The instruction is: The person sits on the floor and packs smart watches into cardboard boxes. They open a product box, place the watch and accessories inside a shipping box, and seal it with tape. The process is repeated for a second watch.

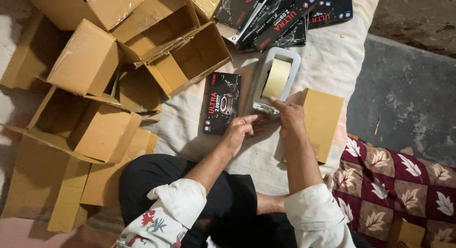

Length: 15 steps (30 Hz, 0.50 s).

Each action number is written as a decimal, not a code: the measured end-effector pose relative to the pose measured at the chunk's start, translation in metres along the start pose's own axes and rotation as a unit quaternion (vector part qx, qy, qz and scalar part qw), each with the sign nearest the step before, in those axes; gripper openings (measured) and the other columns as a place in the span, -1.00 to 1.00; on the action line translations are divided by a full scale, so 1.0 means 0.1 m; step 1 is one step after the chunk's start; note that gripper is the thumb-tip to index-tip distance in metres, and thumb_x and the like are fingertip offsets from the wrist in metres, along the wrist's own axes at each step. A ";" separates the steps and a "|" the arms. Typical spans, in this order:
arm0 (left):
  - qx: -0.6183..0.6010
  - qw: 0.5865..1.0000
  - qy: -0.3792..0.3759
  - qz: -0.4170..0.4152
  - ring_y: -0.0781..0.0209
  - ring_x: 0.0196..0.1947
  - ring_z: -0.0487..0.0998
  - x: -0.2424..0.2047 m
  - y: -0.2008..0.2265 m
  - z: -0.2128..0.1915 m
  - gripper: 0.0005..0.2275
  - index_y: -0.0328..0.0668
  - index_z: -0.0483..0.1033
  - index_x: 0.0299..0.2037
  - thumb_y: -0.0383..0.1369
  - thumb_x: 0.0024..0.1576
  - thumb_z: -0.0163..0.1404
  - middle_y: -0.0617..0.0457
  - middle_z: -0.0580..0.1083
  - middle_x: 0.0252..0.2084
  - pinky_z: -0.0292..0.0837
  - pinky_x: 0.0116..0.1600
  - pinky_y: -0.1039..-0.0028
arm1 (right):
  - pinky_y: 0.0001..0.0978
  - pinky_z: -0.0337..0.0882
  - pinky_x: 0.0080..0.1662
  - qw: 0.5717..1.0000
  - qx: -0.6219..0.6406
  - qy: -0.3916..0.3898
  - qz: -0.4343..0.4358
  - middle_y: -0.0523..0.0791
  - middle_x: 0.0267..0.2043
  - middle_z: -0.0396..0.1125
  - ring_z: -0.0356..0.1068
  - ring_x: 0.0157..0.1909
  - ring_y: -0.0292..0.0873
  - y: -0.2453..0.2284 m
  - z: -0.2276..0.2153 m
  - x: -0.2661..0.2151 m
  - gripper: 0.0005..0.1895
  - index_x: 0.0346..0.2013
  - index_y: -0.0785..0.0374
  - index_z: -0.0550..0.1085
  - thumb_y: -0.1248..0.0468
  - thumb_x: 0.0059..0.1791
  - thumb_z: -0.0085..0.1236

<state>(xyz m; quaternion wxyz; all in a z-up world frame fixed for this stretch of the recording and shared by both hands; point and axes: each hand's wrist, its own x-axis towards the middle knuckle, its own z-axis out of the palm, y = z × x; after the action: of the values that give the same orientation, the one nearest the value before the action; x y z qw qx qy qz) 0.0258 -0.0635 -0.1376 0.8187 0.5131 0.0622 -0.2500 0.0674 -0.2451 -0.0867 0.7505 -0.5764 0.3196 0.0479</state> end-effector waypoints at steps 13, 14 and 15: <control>-0.178 0.982 -0.054 -0.039 0.05 0.10 0.58 0.07 0.03 -0.01 -0.58 -0.42 0.48 0.11 -0.28 0.20 -0.26 -0.16 0.56 0.09 0.49 0.19 0.23 | -0.31 0.30 -0.28 0.942 -0.299 0.141 -0.051 -0.09 -0.50 0.41 0.34 -0.44 -0.21 -0.28 0.18 -0.20 -0.68 -0.41 0.37 0.63 0.14 -0.18 0.46; -0.189 0.979 -0.065 -0.040 0.06 0.14 0.57 0.06 0.00 -0.02 -0.57 -0.43 0.48 0.12 -0.28 0.20 -0.27 -0.16 0.55 0.12 0.48 0.20 0.22 | -0.28 0.31 -0.28 0.950 -0.275 0.134 -0.067 -0.08 -0.48 0.42 0.33 -0.44 -0.19 -0.31 0.19 -0.23 -0.67 -0.41 0.40 0.61 0.15 -0.18 0.46; -0.183 0.981 -0.057 -0.041 0.05 0.14 0.55 0.06 -0.02 -0.04 -0.56 -0.43 0.48 0.13 -0.26 0.21 -0.28 -0.16 0.54 0.12 0.48 0.20 0.20 | -0.26 0.32 -0.29 0.956 -0.250 0.127 -0.083 -0.07 -0.46 0.42 0.33 -0.43 -0.17 -0.35 0.20 -0.25 -0.65 -0.41 0.43 0.60 0.15 -0.17 0.46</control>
<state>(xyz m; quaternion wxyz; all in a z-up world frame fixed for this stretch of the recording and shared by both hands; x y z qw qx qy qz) 0.0309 -0.0633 -0.1434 0.8901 0.3364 0.0815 -0.2966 0.0715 -0.2315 -0.0418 0.5370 -0.7716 0.3408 -0.0097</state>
